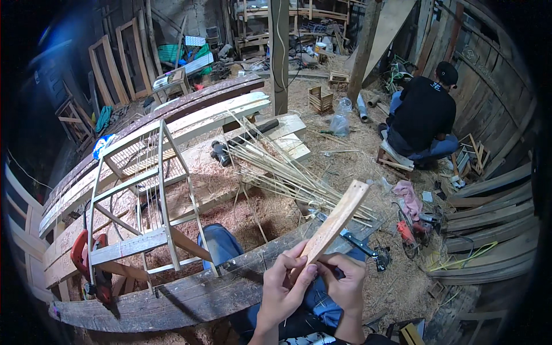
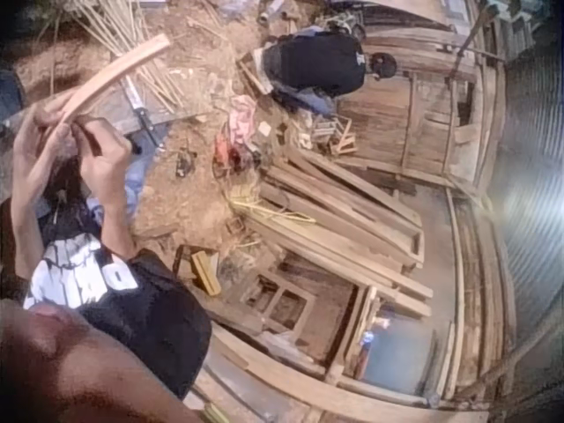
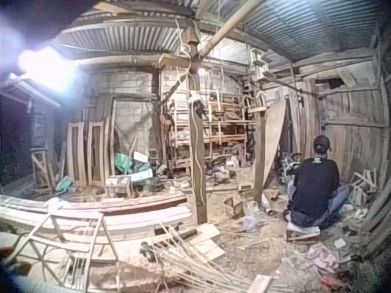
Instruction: The person uses a knife to shave and smooth a small rectangular piece of wood held in their left hand. They repeatedly run the blade along the wood's surface to remove thin shavings, occasionally rotating the piece to work on different edges.
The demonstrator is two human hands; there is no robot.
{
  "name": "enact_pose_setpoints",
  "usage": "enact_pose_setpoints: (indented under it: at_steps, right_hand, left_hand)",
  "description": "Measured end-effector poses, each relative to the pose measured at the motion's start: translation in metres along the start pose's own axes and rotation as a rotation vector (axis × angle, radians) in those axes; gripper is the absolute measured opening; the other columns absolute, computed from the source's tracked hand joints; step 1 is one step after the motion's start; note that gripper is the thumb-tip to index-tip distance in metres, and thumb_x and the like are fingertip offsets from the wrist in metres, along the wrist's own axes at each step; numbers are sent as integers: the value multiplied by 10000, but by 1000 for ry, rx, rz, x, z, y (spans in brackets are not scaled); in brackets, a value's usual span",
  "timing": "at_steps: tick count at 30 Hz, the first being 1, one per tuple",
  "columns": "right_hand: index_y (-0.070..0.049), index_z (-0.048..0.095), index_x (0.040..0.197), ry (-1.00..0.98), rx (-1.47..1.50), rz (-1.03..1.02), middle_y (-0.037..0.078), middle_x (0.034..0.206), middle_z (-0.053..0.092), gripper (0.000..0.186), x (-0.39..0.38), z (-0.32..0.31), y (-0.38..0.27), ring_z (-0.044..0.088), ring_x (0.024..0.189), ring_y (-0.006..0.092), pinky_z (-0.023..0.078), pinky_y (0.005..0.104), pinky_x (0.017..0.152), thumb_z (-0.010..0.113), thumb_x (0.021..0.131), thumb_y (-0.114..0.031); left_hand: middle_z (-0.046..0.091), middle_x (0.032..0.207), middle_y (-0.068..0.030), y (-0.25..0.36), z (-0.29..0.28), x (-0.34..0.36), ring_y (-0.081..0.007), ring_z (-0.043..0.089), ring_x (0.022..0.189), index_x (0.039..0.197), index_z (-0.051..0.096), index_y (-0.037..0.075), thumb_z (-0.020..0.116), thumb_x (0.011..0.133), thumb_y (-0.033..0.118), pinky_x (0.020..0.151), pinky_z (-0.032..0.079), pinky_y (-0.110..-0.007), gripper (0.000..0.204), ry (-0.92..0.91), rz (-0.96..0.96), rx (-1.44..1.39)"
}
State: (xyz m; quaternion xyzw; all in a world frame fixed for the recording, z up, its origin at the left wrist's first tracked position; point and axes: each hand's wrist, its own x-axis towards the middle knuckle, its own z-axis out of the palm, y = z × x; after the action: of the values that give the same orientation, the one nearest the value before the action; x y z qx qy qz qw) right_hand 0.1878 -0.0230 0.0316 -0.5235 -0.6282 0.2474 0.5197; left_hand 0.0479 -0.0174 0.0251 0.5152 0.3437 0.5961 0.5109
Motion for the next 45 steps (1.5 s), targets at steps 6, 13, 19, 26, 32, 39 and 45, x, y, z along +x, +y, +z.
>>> enact_pose_setpoints:
  at_steps: [6, 13, 19, 26, 32, 39, 45]
  right_hand:
    - [5, 717, 956, -25, 3, 64, 139, 839, 723, 175, 1, 0, -3, 721, 738, 225, 537, 315, 634, 770, 790, 19]
    - [7, 719, 960, -40, 14, 81, 134, 808, 717, 133, 8, 4, 4, 694, 656, 179, 531, 281, 601, 754, 832, 7]
    - [19, 716, 910, 29, 61, 112, 134, 792, 721, 79, 4, 12, 5, 710, 675, 180, 537, 282, 600, 737, 835, 34]
    - [28, 717, 911, 25, 67, 118, 143, 822, 737, 101, 1, 9, 5, 722, 690, 181, 539, 280, 603, 738, 816, 58]
    - [25, 716, 908, 28, 99, 90, 146, 802, 730, 110, 0, 11, 4, 711, 664, 177, 531, 280, 594, 733, 809, 71]
    - [23, 715, 942, 29, 48, 136, 146, 754, 691, 108, -5, 8, 4, 670, 638, 145, 494, 273, 582, 725, 835, 39]
    - [26, 698, 1006, -88, 69, 194, 116, 823, 719, 127, 4, -5, -1, 672, 672, 126, 518, 262, 609, 706, 885, -9]
  left_hand:
    - [596, 1327, -276, -3, -6, -1, -193, 644, 1081, 996, 530, -23, 690, 925, 30, 846, 537, -296, 182, -42, 42, 149]
    - [528, 1365, -324, -12, -19, 8, -227, 576, 1194, 1089, 495, -20, 613, 967, 4, 963, 482, -305, 171, 154, 14, -21]
    - [525, 1365, -341, -8, -14, 6, -256, 567, 1220, 1020, 484, 10, 630, 961, 20, 955, 470, -314, 158, 76, -10, 42]
    - [515, 1374, -360, -8, -16, 6, -221, 560, 1210, 967, 498, -26, 647, 945, -6, 890, 479, -258, 152, 56, -47, 9]
    - [490, 1391, -360, -4, -18, 2, -257, 523, 1265, 986, 468, 8, 631, 946, -23, 948, 463, -290, 171, -30, -91, 13]
    - [551, 1325, -339, -15, -12, -1, -301, 546, 1258, 1001, 496, -1, 634, 935, -39, 999, 454, -337, 158, -125, -25, 88]
    - [570, 1318, -290, -19, -12, 7, -163, 585, 1077, 1083, 471, 32, 590, 986, 22, 895, 482, -280, 154, 140, 31, -157]
